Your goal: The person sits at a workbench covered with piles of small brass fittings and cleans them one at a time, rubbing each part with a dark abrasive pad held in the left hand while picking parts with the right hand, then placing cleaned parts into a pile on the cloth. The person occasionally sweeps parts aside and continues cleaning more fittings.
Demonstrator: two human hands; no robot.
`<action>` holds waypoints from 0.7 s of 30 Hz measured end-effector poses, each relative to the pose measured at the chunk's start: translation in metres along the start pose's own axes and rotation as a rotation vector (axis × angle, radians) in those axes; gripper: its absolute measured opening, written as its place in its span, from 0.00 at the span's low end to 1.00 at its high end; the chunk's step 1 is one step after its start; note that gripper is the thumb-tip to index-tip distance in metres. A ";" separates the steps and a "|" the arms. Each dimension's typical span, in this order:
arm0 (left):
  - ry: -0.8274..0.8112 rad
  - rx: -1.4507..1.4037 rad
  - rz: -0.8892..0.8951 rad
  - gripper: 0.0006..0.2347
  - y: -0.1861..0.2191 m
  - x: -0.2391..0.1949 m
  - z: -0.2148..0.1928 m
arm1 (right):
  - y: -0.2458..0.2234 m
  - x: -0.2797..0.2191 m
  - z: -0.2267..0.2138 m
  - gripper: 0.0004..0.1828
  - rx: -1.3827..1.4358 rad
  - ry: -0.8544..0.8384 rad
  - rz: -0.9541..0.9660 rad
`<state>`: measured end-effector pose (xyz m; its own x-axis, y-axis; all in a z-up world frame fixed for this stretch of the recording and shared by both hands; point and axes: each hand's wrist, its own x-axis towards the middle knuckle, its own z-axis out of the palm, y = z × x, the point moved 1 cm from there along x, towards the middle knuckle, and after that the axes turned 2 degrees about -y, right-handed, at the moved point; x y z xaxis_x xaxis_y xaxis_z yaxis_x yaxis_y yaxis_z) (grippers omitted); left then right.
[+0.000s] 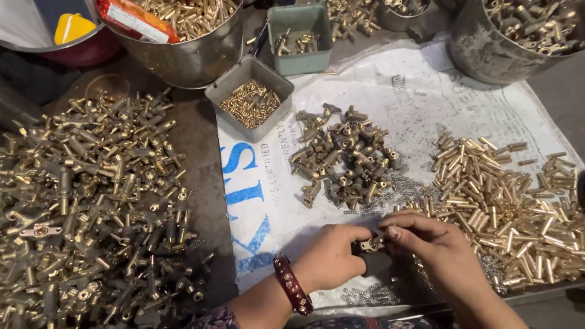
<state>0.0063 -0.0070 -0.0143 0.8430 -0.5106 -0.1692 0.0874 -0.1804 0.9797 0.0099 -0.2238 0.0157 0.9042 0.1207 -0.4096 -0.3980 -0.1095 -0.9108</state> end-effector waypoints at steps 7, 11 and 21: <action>-0.087 -0.289 0.115 0.10 -0.038 0.010 0.016 | -0.003 -0.009 0.004 0.10 -0.361 -0.095 -0.342; -0.142 -0.437 -0.079 0.10 -0.043 0.012 0.013 | -0.004 -0.012 0.003 0.11 -0.514 -0.064 -0.518; 0.031 -0.508 -0.233 0.13 0.004 0.007 -0.007 | -0.014 -0.008 -0.001 0.14 -1.140 -0.096 -0.888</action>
<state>0.0157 -0.0056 -0.0110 0.7853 -0.4796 -0.3914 0.5115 0.1466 0.8467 0.0087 -0.2243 0.0322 0.7505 0.6251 0.2145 0.6570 -0.6705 -0.3445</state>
